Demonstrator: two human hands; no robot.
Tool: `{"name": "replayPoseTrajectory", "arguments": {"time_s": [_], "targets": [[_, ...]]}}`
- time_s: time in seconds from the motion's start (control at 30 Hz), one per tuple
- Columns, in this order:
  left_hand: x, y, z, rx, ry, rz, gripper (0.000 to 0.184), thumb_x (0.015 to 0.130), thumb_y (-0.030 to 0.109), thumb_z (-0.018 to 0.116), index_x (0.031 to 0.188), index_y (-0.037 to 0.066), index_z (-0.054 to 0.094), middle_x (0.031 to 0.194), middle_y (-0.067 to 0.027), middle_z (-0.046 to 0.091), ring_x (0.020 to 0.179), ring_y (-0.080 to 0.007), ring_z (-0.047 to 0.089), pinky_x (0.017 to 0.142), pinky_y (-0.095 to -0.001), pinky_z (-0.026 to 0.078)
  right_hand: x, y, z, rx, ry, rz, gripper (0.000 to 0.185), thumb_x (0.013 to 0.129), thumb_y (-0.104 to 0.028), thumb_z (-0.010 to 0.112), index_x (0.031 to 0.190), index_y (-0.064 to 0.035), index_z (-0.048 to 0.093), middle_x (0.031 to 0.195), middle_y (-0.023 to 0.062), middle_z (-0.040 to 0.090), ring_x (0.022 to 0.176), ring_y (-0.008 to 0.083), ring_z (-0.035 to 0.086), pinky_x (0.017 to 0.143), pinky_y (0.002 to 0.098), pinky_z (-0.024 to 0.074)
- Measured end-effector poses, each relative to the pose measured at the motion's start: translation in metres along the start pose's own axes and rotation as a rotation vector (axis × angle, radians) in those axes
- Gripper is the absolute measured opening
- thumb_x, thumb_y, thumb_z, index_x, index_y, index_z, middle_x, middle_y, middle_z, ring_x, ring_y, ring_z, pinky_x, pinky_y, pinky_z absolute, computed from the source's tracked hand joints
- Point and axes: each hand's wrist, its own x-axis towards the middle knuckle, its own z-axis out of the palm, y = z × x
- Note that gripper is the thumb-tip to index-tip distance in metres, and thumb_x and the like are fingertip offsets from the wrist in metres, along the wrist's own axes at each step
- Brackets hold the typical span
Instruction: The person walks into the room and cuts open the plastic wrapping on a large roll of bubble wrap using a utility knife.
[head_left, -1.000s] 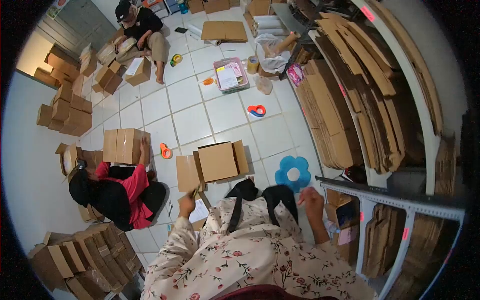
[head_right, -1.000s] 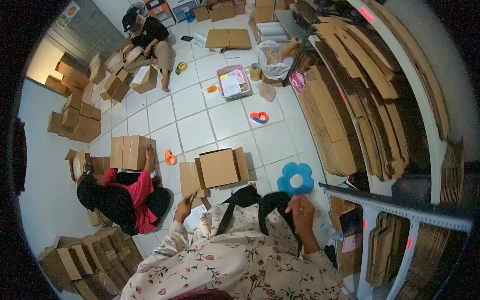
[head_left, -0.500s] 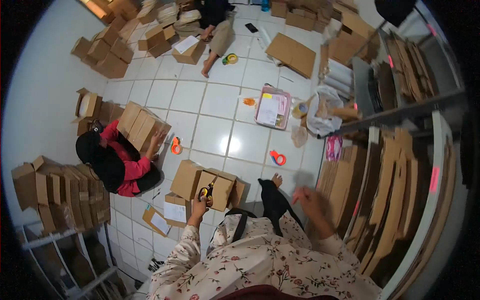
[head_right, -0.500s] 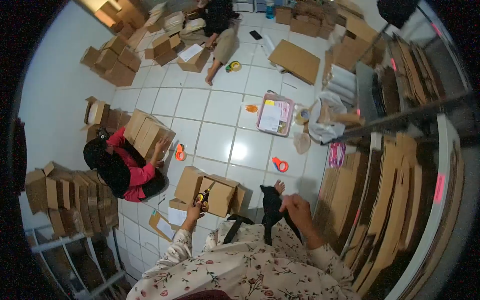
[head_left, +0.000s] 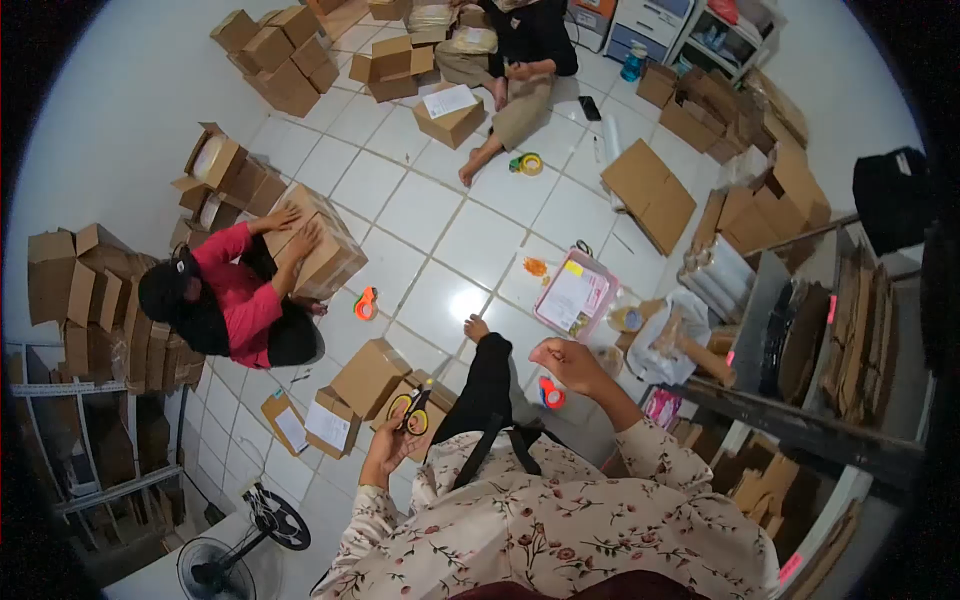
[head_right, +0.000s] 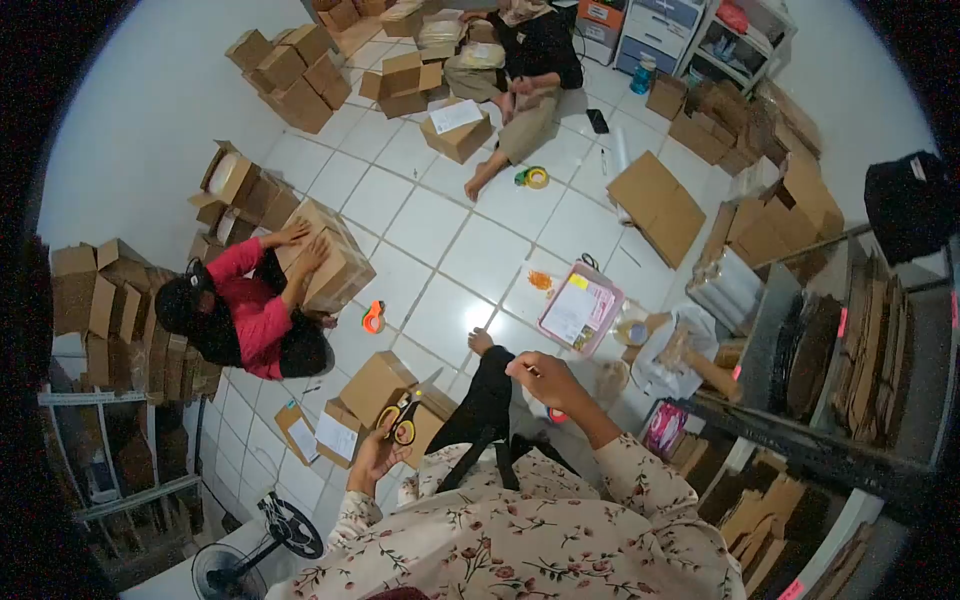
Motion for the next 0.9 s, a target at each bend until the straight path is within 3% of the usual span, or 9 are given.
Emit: {"name": "replayPoseTrajectory", "arguments": {"time_s": [0.13,0.27,0.33,0.43,0.5,0.6,0.7,0.83,0.9], "targets": [[0.047,0.047,-0.025,0.08,0.218,-0.045,0.028,0.086,0.024,0.04,0.114,0.019,0.042,0.082,0.0001,0.053,0.069,-0.0139,0.054,0.066,-0.0326,0.049,0.081,-0.025,-0.033,-0.067,0.063,-0.008,0.02,0.081,-0.023,0.05,0.085,-0.0048,0.058,0.076,0.0045,0.059,0.069,0.0125,0.055,0.066,0.0255,0.0437],[0.082,0.076,-0.069,0.206,0.094,-0.015,0.029,0.085,0.025,0.042,0.113,0.019,0.043,0.082,-0.0007,0.054,0.068,-0.0133,0.055,0.062,-0.0311,0.049,0.191,-0.017,-0.076,-0.079,0.138,-0.097,0.014,0.08,-0.012,0.047,0.083,-0.0035,0.058,0.071,0.0008,0.055,0.063,0.0075,0.048,0.059,0.0223,0.0408],[0.053,0.105,-0.042,0.386,0.417,-0.177,0.03,0.083,0.026,0.045,0.111,0.015,0.045,0.081,-0.0019,0.055,0.068,-0.013,0.055,0.057,-0.0277,0.047,0.256,-0.007,-0.095,-0.138,0.237,-0.19,0.015,0.08,-0.012,0.046,0.082,-0.0037,0.058,0.07,0.0011,0.055,0.063,0.0074,0.049,0.059,0.021,0.0404],[0.041,0.106,-0.057,0.44,0.46,-0.232,0.031,0.081,0.028,0.048,0.108,0.013,0.046,0.082,-0.003,0.055,0.066,-0.0147,0.055,0.053,-0.0264,0.046,0.332,-0.011,-0.12,-0.123,0.356,-0.125,0.015,0.076,-0.017,0.052,0.082,-0.0054,0.059,0.068,-0.0009,0.055,0.064,0.0061,0.048,0.058,0.02,0.0394],[0.031,0.099,-0.07,0.219,0.417,-0.267,0.03,0.08,0.028,0.051,0.105,0.011,0.047,0.083,-0.0031,0.055,0.068,-0.0166,0.056,0.053,-0.0271,0.045,0.374,-0.013,-0.138,-0.273,0.398,0.057,0.016,0.073,-0.021,0.055,0.081,-0.0085,0.058,0.075,0.0078,0.06,0.073,0.0201,0.057,0.067,0.0298,0.0444],[0.016,0.1,-0.044,0.154,0.61,-0.274,0.034,0.079,0.028,0.053,0.106,0.009,0.046,0.089,-0.0041,0.054,0.076,-0.0169,0.055,0.055,-0.0301,0.045,0.455,0.026,-0.171,-0.495,0.424,0.131,0.028,0.07,-0.029,0.057,0.089,-0.0084,0.056,0.084,0.0126,0.057,0.08,0.03,0.054,0.073,0.0359,0.0424],[0.013,0.103,-0.041,0.168,0.656,-0.309,0.034,0.079,0.028,0.052,0.107,0.009,0.046,0.089,-0.005,0.055,0.075,-0.0171,0.055,0.055,-0.0304,0.045,0.505,-0.032,-0.183,-1.142,0.545,0.175,0.022,0.073,-0.021,0.053,0.091,-0.0093,0.057,0.099,0.0135,0.05,0.095,0.0294,0.045,0.077,0.0427,0.0369],[0.033,0.148,-0.051,0.304,0.691,-0.355,0.035,0.08,0.028,0.05,0.108,0.008,0.046,0.089,-0.0069,0.055,0.072,-0.0174,0.055,0.054,-0.0311,0.045,0.612,-0.028,-0.205,-1.467,0.367,-0.078,0.022,0.075,-0.017,0.047,0.091,-0.0074,0.057,0.099,0.0121,0.05,0.098,0.0266,0.042,0.077,0.0419,0.0339],[0.036,0.151,-0.048,0.342,0.705,-0.397,0.035,0.08,0.029,0.05,0.109,0.008,0.046,0.089,-0.0078,0.055,0.07,-0.0176,0.055,0.053,-0.0315,0.045,0.666,-0.008,-0.21,-1.893,0.452,-0.134,0.018,0.074,-0.015,0.048,0.086,-0.0073,0.059,0.092,0.0068,0.053,0.092,0.0232,0.048,0.067,0.0369,0.0394]]}}
